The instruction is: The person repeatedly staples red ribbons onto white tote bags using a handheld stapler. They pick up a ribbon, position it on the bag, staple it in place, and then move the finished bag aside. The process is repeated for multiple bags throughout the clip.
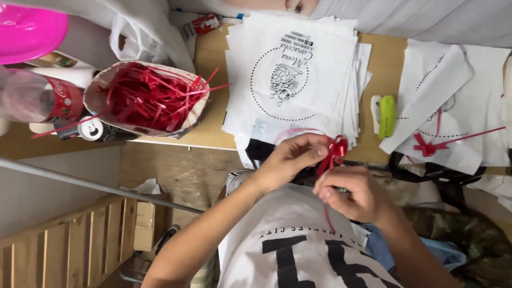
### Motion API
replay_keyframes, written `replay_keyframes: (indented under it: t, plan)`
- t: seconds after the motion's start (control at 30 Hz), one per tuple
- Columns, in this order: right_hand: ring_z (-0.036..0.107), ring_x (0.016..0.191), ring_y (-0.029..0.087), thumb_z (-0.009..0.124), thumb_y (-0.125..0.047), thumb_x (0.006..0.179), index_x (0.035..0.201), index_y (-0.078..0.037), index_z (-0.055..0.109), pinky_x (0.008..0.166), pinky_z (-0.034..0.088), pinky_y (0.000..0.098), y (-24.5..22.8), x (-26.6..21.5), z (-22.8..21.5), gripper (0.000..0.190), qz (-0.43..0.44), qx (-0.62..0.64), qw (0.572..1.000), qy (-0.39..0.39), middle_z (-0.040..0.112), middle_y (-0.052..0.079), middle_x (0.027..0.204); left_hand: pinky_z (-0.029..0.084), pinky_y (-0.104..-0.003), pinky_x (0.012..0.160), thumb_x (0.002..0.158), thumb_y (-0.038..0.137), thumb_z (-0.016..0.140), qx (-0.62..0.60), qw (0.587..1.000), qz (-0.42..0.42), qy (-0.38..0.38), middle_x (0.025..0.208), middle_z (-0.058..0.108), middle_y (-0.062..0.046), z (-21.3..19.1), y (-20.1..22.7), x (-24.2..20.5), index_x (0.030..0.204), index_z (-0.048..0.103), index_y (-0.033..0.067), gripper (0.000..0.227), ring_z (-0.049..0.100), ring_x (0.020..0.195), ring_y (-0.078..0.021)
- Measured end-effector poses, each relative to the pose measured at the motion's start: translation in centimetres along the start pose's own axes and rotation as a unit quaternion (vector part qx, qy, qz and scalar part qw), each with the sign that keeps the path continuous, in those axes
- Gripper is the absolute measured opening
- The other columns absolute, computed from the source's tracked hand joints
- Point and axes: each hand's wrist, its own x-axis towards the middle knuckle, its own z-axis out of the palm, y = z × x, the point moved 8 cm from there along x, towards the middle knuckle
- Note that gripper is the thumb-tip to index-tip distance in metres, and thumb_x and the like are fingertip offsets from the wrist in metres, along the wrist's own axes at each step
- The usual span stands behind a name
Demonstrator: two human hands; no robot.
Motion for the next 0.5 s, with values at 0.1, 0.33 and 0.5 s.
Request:
replay_keyframes:
  t: [0.1, 0.33, 0.5]
  plan:
    - [0.08, 0.063, 0.033, 0.063, -0.03, 0.106, 0.077, -0.013, 0.076, 0.055, 0.062, 0.0408, 1.7, -1.7, -0.7, 0.035, 0.027, -0.013, 0.999, -0.029, 0.08, 0.008, 0.068, 0.062, -0.03, 0.096, 0.104, 0.033, 0.082, -0.025, 0.999, -0.004, 0.027, 0.118, 0.08, -0.007, 0.6, -1.2, 0.5, 0.142, 0.074, 0.0075, 0.046, 0.075, 0.113, -0.016]
    - [0.077, 0.066, 0.033, 0.065, -0.028, 0.105, 0.084, -0.015, 0.079, 0.059, 0.063, 0.0419, 5.5, -5.6, -3.0, 0.028, 0.055, -0.048, 0.996, -0.056, 0.076, 0.008, 0.07, 0.067, -0.036, 0.095, 0.103, 0.022, 0.078, -0.038, 0.997, -0.016, 0.067, 0.103, 0.08, -0.011, 2.5, -4.6, 1.2, 0.121, 0.076, 0.0045, 0.025, 0.078, 0.105, -0.0198]
    - [0.073, 0.065, 0.033, 0.067, -0.036, 0.104, 0.089, -0.015, 0.079, 0.063, 0.059, 0.0437, 8.4, -6.1, -3.6, 0.029, 0.134, -0.078, 0.987, -0.041, 0.074, 0.012, 0.069, 0.068, -0.041, 0.095, 0.103, 0.015, 0.078, -0.029, 0.997, 0.003, 0.076, 0.1, 0.079, -0.016, 2.0, -6.8, 0.9, 0.118, 0.076, 0.0026, 0.02, 0.077, 0.102, -0.0227]
